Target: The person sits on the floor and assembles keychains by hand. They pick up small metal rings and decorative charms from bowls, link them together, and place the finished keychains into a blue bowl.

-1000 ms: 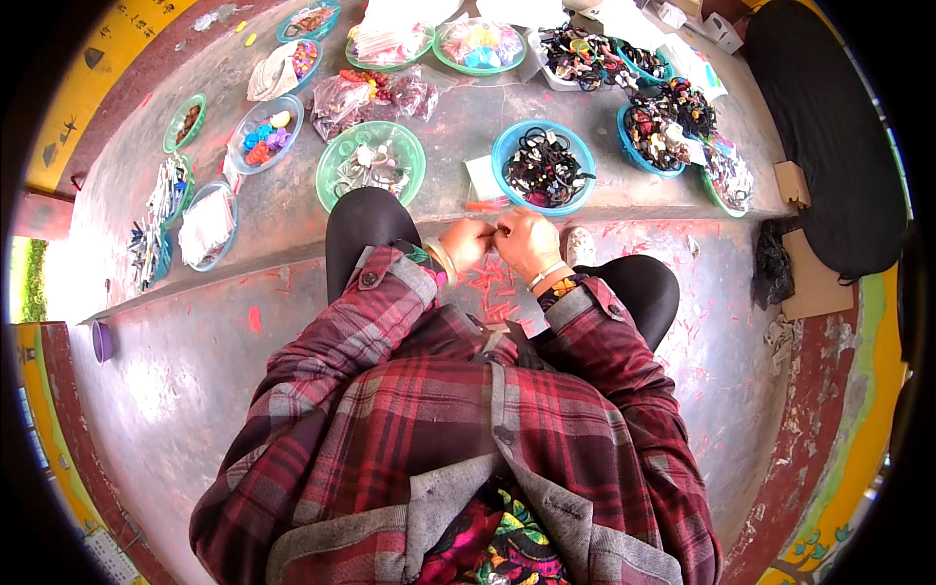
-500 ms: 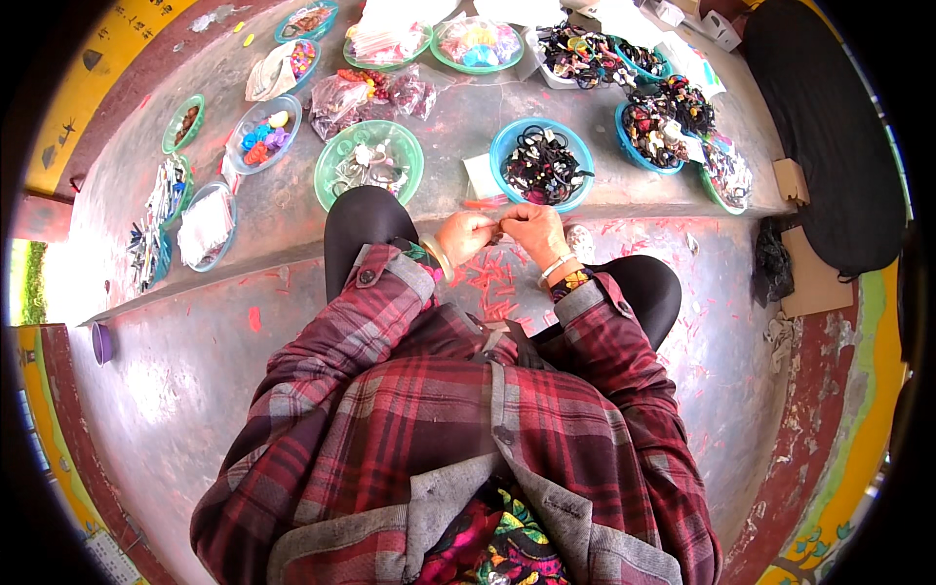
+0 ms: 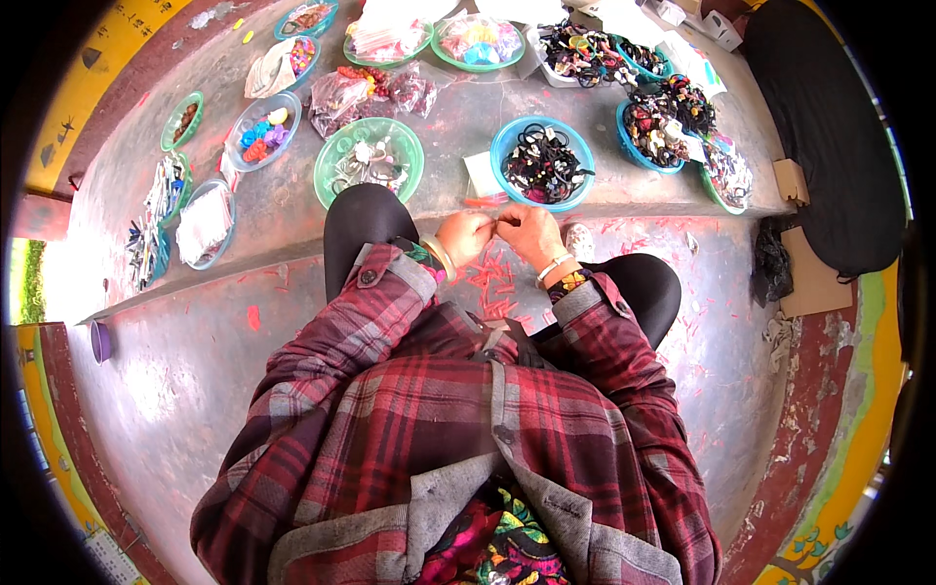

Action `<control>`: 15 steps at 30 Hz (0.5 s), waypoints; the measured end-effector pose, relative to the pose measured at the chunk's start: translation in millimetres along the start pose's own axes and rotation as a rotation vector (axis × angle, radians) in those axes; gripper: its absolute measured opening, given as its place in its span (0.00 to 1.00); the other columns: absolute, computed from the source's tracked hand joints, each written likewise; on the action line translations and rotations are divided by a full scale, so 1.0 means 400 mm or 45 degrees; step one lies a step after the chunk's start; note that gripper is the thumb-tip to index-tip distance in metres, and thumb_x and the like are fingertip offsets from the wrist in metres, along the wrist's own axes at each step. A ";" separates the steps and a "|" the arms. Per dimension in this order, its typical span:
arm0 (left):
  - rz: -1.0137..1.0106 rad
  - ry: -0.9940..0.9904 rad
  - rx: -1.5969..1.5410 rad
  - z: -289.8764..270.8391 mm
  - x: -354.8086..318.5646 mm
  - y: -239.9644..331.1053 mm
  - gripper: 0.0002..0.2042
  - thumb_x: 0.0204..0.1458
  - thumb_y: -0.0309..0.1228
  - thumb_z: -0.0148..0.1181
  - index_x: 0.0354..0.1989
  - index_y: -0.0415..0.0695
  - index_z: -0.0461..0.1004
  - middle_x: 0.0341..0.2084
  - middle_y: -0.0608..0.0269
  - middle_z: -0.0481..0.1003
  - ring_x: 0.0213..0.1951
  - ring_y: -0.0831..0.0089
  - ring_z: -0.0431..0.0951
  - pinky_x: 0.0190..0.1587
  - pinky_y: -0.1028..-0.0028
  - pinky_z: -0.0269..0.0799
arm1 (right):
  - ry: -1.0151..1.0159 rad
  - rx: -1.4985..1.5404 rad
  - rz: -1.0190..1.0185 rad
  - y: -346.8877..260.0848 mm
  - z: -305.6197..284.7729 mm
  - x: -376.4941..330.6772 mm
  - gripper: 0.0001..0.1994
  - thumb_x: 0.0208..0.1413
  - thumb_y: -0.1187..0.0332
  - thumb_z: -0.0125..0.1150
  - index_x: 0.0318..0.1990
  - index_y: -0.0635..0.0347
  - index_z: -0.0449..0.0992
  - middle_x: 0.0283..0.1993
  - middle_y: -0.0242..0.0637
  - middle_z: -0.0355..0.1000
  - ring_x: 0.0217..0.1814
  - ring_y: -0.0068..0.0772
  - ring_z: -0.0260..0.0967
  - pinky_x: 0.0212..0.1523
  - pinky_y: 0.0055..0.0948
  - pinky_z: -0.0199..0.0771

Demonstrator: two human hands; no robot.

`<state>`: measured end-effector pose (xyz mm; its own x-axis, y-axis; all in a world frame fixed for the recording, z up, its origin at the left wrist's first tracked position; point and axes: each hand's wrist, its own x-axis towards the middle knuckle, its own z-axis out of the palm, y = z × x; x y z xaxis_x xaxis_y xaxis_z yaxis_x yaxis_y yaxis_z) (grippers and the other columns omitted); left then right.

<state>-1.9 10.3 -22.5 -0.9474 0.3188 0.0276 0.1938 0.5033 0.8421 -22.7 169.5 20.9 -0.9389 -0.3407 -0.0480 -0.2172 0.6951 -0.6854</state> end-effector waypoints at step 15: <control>0.069 -0.067 0.210 0.012 -0.011 0.008 0.09 0.48 0.29 0.46 0.36 0.42 0.70 0.27 0.47 0.71 0.33 0.50 0.71 0.33 0.62 0.66 | 0.071 -0.566 -0.192 -0.035 0.027 -0.019 0.08 0.41 0.66 0.51 0.25 0.60 0.74 0.31 0.42 0.71 0.35 0.43 0.69 0.40 0.41 0.64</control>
<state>4.0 14.4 -22.4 -0.9206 0.3886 0.0387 0.2877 0.6077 0.7402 -9.6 155.5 23.0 -0.8982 -0.4330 0.0754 -0.4343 0.8481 -0.3036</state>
